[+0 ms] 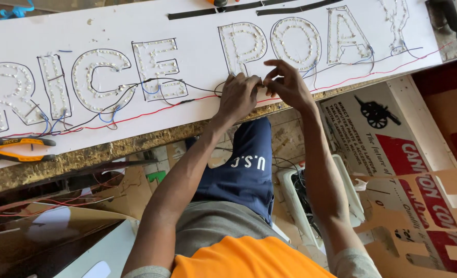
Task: Assembling and wiring an LED sign on a workbench
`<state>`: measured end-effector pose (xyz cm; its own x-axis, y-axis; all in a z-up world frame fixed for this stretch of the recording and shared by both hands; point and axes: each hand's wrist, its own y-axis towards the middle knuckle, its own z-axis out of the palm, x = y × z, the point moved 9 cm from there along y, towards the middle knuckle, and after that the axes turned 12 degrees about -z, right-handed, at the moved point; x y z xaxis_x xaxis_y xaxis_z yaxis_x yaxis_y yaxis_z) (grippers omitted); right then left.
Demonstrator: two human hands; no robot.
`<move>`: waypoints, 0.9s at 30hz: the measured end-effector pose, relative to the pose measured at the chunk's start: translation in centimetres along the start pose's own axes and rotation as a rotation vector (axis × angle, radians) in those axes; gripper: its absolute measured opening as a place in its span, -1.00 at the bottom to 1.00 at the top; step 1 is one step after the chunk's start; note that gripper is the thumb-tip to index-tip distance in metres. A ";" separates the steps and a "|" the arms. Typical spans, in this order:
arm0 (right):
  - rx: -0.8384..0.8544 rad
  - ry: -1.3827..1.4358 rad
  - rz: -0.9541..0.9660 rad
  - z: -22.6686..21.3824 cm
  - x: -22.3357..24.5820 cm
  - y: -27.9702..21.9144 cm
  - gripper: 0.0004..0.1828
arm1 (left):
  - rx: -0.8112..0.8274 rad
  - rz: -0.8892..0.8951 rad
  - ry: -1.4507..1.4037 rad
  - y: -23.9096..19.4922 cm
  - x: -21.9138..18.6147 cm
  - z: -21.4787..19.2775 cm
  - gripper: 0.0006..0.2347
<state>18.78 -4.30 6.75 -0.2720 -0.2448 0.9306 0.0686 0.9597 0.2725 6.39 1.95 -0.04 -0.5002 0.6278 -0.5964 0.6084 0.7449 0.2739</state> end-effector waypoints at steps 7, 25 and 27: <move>0.172 0.009 0.038 0.3 -0.6 -0.8 -0.52 | 0.153 -0.118 -0.216 0.4 0.0 -1.3 -0.87; 0.143 0.111 -0.061 0.8 -1.0 -1.2 -0.35 | -0.158 0.175 -0.120 -0.2 -2.2 -2.4 -0.95; 0.037 0.045 -0.100 0.6 -0.6 -1.5 -0.53 | -0.073 -0.142 -0.278 0.6 -0.6 -3.1 -0.96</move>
<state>18.23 -5.52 5.66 -0.2325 -0.3444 0.9095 0.0080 0.9345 0.3559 5.17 2.76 2.78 -0.3829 0.4379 -0.8134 0.4937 0.8412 0.2205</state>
